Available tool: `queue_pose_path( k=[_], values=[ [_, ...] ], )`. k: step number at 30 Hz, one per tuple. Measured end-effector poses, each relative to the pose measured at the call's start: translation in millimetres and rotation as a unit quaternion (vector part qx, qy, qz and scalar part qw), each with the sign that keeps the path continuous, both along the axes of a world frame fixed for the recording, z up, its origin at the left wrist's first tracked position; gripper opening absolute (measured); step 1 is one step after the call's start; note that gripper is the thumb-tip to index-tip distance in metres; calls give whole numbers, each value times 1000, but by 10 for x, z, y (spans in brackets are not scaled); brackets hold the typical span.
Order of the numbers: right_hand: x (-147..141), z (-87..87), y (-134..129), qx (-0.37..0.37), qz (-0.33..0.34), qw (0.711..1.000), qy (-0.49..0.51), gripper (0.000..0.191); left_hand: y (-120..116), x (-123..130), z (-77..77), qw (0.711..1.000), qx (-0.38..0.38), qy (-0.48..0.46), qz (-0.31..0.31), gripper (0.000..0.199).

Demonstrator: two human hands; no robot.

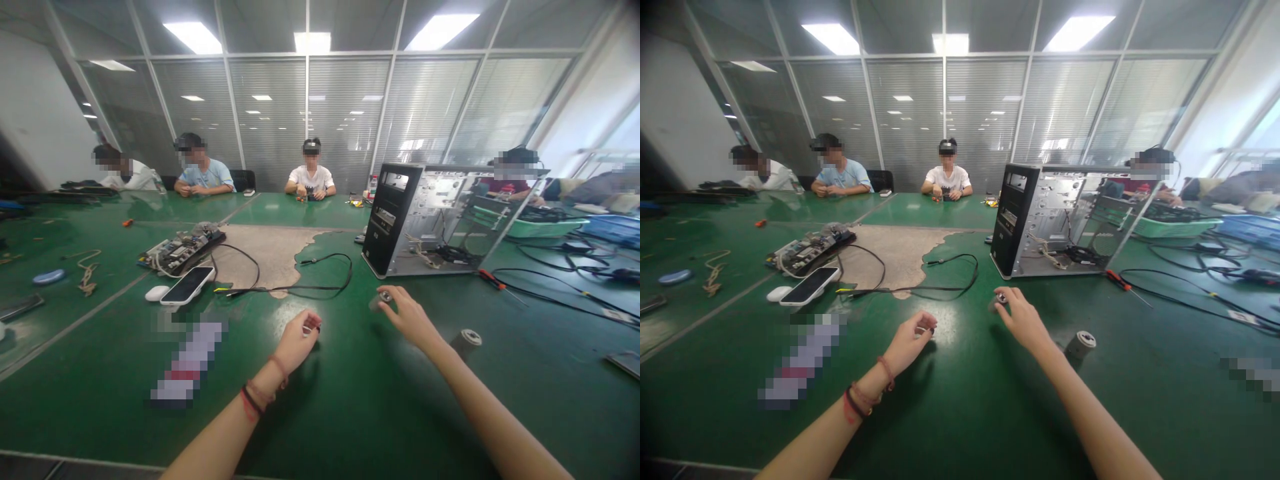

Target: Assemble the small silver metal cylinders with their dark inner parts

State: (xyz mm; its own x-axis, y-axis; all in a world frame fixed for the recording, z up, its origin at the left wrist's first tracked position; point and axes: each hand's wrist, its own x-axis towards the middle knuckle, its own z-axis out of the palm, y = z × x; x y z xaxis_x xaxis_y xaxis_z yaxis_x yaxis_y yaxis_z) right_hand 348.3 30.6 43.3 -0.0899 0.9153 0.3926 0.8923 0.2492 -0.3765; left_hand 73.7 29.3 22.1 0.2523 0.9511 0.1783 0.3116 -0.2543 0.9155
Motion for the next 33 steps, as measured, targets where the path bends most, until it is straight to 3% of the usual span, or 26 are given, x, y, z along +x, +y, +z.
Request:
queue_pose_path(
  k=[4,8,14,22,29,33],
  values=[
    [-458,-120,-154,-8,127,988,84,31,10,12,-6,1000,-1,6,-8,15],
    [-682,-309,-300,-45,196,966,164,46,-3,43,0,1000,-2,2,-19,18],
    [-760,-448,-366,-43,207,942,262,45,-54,106,21,998,-11,6,-55,20],
    [-770,-406,-383,-25,224,941,252,28,-107,128,82,992,-10,22,-125,23],
    [-790,-395,-404,-20,217,939,266,26,-126,132,50,988,3,22,-150,23],
    [-795,-415,-409,-22,210,937,280,27,-132,140,28,986,-27,-1,-166,24]
  ],
)
